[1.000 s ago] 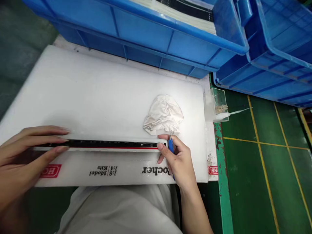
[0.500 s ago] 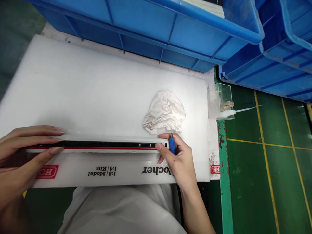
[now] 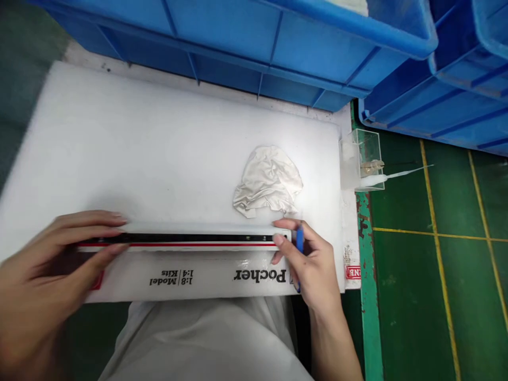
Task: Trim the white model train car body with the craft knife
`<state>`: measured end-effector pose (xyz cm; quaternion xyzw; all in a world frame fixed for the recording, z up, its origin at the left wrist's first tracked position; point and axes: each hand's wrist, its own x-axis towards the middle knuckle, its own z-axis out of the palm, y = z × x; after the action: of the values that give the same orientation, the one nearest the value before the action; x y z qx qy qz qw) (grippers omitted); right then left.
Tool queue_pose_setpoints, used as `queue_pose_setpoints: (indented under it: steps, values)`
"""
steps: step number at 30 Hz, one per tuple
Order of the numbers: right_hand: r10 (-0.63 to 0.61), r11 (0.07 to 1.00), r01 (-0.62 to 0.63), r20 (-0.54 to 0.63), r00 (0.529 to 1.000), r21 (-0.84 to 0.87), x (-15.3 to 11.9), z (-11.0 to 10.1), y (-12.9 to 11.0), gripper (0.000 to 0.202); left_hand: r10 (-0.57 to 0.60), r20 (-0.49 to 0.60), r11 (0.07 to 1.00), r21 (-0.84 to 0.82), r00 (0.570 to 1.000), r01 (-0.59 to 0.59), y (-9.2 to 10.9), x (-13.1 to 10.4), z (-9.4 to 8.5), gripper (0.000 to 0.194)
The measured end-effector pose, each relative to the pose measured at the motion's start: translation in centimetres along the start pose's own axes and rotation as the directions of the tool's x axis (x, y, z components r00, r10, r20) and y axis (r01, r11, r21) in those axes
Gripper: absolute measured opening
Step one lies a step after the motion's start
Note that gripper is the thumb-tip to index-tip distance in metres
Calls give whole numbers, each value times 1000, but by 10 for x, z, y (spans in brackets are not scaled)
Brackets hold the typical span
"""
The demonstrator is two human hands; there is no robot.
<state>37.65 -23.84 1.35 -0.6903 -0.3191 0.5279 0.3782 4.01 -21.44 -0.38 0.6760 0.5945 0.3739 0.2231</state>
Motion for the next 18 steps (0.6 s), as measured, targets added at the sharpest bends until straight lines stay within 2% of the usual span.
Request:
queue_pose_setpoints:
  steps: [4,8,14,16,18]
  values:
    - [-18,999,18,-19,1000,27,5,-24,6,39,169,95,984,-68,981,-163,15,11,16,20]
    - [-50,998,51,-10,999,42,12,-28,12,21,193,79,978,-95,978,-185,15,17,26,13]
    - [-117,992,119,-31,993,40,15,-20,15,19,198,97,973,-138,975,-184,7,19,26,11]
    - [-122,992,123,-34,992,34,15,-21,15,19,234,65,971,-73,970,-229,8,19,24,15]
    - [-124,992,126,-47,991,28,14,-21,16,19,325,-20,944,71,945,-323,18,14,23,24]
